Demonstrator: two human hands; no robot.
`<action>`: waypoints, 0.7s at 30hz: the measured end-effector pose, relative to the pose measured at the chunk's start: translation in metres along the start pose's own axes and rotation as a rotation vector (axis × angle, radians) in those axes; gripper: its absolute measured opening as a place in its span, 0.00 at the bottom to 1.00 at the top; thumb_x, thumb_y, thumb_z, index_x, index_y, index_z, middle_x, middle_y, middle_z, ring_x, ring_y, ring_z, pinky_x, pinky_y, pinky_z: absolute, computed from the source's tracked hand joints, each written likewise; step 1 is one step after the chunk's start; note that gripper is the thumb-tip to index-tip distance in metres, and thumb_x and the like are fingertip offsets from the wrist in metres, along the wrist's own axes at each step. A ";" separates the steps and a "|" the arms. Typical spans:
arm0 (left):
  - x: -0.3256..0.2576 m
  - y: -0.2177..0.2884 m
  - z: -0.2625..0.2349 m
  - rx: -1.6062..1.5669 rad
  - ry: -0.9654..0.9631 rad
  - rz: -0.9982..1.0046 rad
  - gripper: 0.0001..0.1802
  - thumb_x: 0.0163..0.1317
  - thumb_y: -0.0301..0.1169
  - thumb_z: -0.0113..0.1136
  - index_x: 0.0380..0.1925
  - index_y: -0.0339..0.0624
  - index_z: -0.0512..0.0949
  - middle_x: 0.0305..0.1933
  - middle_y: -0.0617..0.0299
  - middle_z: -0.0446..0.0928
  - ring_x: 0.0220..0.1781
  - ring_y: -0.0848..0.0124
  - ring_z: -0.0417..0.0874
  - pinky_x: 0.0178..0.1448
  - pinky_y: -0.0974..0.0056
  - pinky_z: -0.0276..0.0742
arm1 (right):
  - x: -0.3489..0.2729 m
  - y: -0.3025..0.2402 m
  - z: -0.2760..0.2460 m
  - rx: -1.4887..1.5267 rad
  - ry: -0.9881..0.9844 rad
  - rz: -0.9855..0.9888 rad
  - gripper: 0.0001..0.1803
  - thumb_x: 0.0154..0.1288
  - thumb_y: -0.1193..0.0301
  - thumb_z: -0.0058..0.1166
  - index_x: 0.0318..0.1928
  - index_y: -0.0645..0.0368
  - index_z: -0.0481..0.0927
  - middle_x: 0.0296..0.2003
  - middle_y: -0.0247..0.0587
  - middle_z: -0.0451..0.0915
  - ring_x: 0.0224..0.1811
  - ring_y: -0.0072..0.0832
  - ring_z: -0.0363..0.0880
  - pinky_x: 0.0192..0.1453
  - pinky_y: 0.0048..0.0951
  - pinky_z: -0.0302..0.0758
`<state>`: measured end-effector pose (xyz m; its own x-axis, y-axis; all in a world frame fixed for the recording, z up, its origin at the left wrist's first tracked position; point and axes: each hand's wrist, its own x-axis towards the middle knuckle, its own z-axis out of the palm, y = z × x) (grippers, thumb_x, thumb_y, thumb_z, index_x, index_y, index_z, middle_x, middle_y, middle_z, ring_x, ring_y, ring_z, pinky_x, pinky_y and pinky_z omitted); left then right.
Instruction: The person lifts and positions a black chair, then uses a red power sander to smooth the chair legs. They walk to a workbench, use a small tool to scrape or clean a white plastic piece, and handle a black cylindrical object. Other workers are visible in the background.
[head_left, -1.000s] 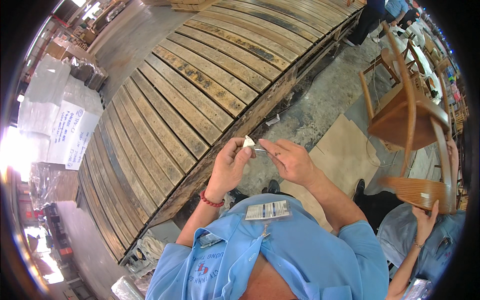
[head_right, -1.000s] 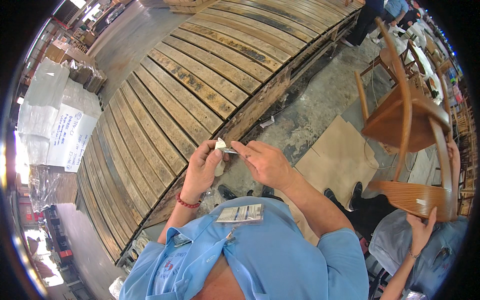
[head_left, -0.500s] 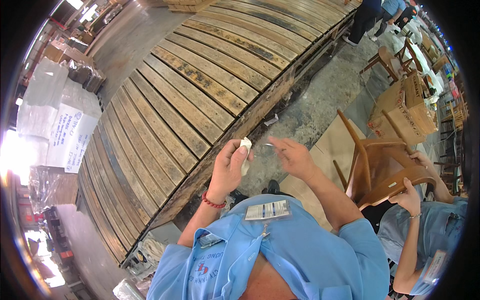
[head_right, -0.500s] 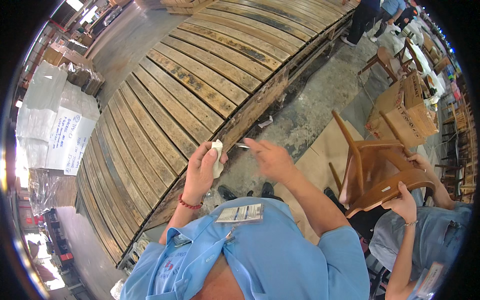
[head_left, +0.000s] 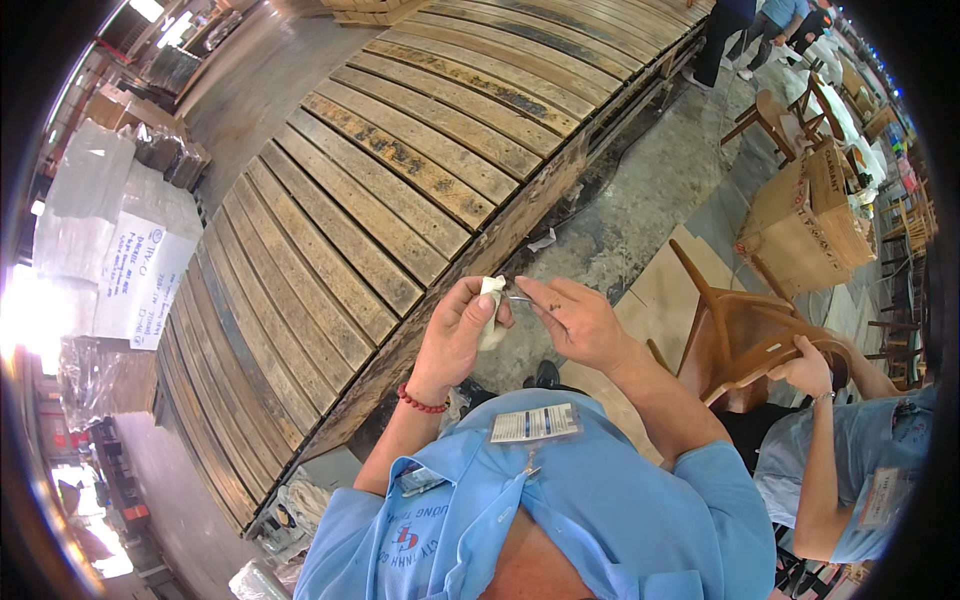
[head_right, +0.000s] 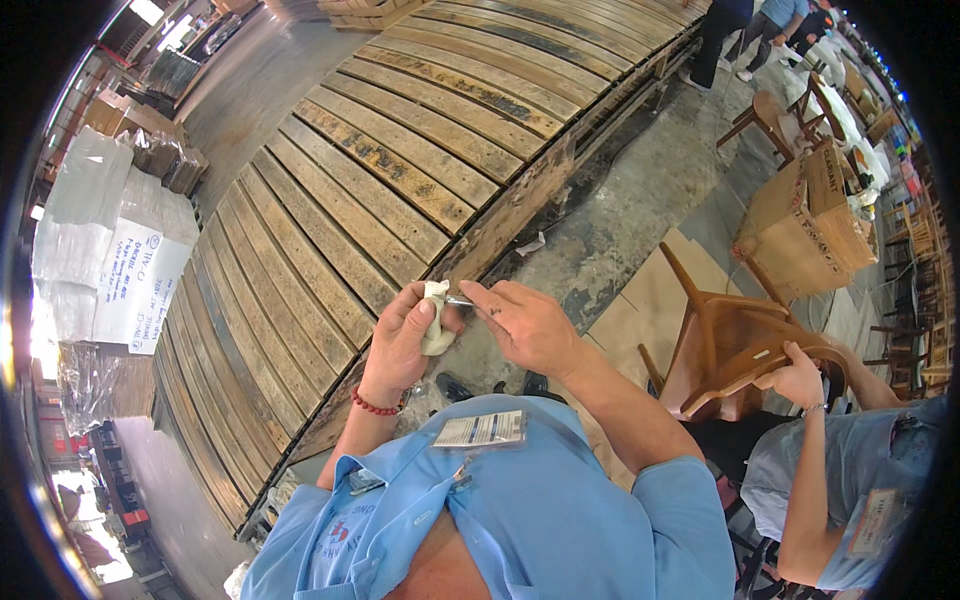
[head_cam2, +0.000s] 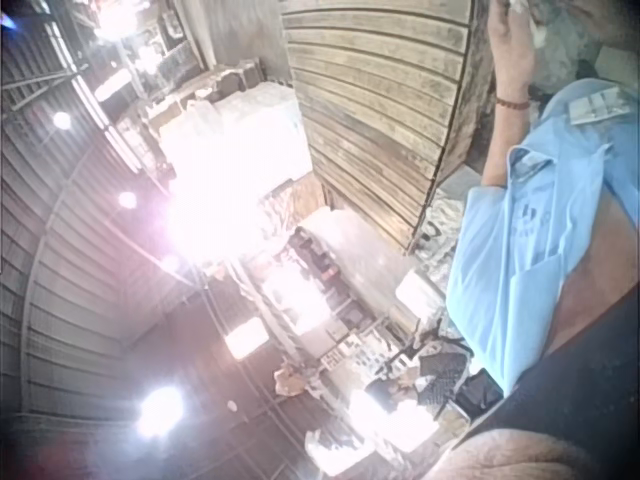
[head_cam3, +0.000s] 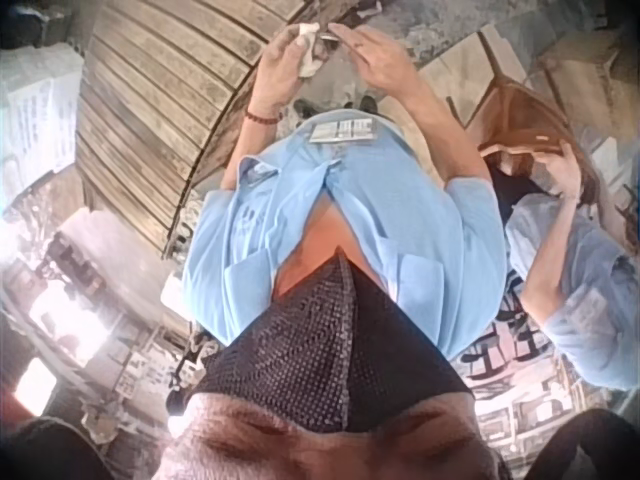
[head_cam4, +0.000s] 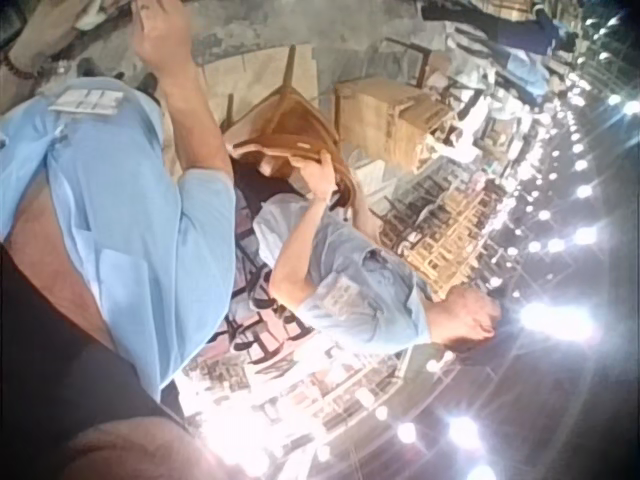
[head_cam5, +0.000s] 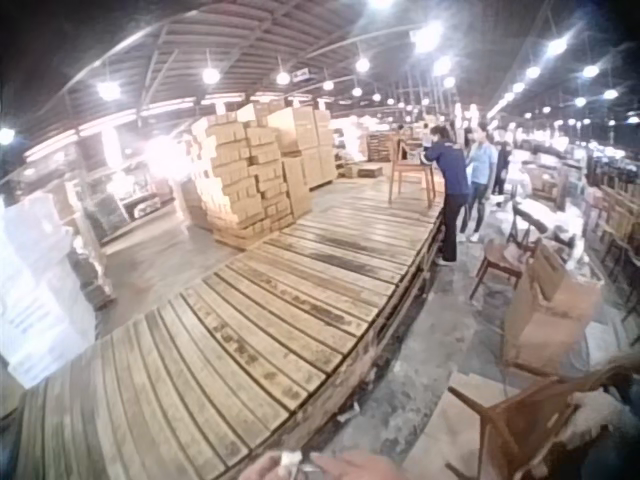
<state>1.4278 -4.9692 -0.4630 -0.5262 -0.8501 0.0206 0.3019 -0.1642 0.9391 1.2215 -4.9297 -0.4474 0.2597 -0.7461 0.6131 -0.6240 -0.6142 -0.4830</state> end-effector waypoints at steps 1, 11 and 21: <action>-0.001 0.000 -0.001 0.028 0.000 -0.007 0.22 0.77 0.46 0.52 0.53 0.36 0.71 0.39 0.65 0.78 0.40 0.78 0.76 0.45 0.72 0.73 | 0.001 -0.001 0.000 0.002 -0.010 0.004 0.25 0.62 0.78 0.60 0.61 0.63 0.77 0.31 0.43 0.75 0.32 0.40 0.77 0.36 0.38 0.76; -0.008 0.005 0.000 0.218 0.084 0.036 0.16 0.77 0.39 0.51 0.49 0.35 0.70 0.38 0.64 0.77 0.42 0.77 0.77 0.49 0.68 0.74 | 0.003 -0.005 0.009 -0.030 -0.035 -0.008 0.26 0.61 0.79 0.60 0.62 0.61 0.77 0.32 0.43 0.76 0.33 0.41 0.78 0.36 0.37 0.77; -0.022 0.006 0.000 -0.043 0.127 -0.009 0.16 0.78 0.39 0.46 0.49 0.34 0.72 0.36 0.60 0.78 0.38 0.72 0.78 0.47 0.66 0.76 | -0.038 0.001 0.007 0.008 -0.020 0.269 0.20 0.66 0.75 0.59 0.58 0.61 0.80 0.37 0.44 0.79 0.35 0.39 0.81 0.40 0.35 0.79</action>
<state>1.4410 -4.9515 -0.4577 -0.4250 -0.9046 -0.0339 0.3327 -0.1909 0.9235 1.2160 -4.9040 -0.4757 0.1001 -0.8878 0.4492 -0.6666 -0.3950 -0.6321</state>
